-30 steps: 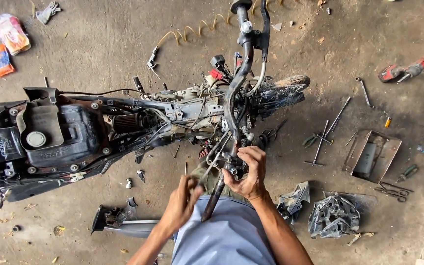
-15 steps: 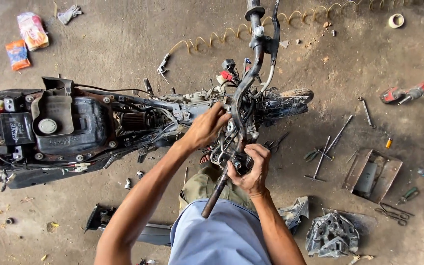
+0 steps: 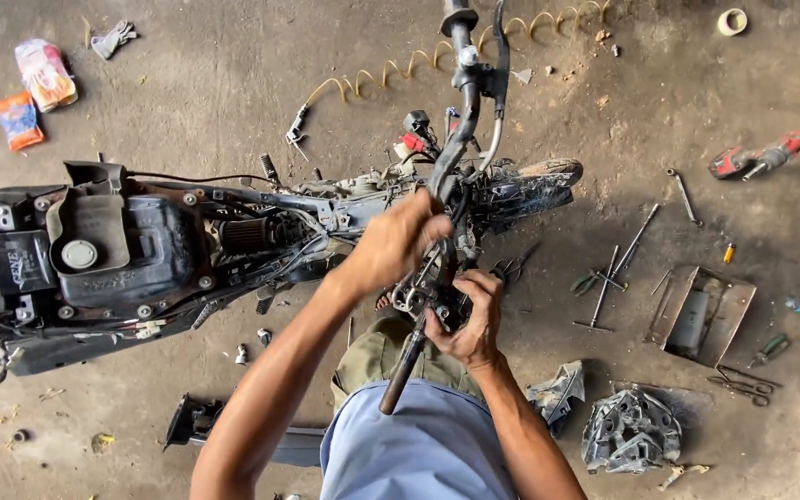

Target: Assembling and organizing wiring and components around the handlebars of a motorcycle

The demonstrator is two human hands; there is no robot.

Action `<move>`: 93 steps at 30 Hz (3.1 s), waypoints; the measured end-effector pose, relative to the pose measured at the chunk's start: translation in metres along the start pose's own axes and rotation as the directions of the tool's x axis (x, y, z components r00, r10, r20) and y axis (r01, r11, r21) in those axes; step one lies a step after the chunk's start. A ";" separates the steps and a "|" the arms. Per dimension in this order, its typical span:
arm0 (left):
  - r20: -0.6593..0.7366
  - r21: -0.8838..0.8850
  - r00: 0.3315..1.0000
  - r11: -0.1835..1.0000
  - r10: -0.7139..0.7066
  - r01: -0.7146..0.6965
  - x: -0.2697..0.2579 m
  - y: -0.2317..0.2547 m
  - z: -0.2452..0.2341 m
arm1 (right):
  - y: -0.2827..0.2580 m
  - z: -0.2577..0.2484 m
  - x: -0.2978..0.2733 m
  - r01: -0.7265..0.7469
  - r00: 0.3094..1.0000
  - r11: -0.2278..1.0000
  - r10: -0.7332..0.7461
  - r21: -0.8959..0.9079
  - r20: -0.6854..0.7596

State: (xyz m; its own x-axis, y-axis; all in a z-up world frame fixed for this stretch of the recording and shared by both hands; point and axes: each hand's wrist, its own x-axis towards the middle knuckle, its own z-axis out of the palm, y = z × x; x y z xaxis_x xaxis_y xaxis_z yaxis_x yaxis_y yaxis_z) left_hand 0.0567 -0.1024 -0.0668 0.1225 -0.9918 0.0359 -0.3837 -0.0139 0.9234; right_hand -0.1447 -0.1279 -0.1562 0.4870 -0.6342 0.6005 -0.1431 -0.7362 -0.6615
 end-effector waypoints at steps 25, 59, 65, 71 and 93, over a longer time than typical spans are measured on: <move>0.290 -0.278 0.908 0.881 -0.302 0.382 -0.154 0.021 -0.007 | -0.010 -0.041 -0.034 -0.717 0.627 0.568 0.779 0.404 0.017; 0.250 -0.377 0.918 0.842 -0.307 0.385 -0.070 0.077 -0.027 | 0.027 -0.002 -0.075 -0.833 0.327 -0.062 0.748 0.550 0.578; 0.158 0.197 0.958 0.958 -0.238 0.206 -0.035 0.004 -0.017 | -0.016 -0.057 0.029 -0.832 0.535 0.355 0.715 0.426 0.450; 0.198 -0.166 0.845 0.833 -0.497 0.528 -0.089 0.025 -0.013 | -0.015 -0.050 0.015 -0.798 0.586 0.592 0.722 0.111 0.367; -0.046 -0.399 0.977 0.900 -0.210 0.175 -0.058 -0.001 -0.015 | -0.034 -0.031 0.124 -0.545 0.423 0.828 0.409 -0.133 0.809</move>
State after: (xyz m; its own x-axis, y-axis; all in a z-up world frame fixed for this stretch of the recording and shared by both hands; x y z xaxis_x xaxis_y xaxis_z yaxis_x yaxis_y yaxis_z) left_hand 0.0633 -0.0428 -0.0640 0.2419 -0.9600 -0.1412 0.0409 -0.1353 0.9900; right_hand -0.1064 -0.1888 -0.0454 0.8444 -0.3780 -0.3797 -0.4987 -0.2957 -0.8148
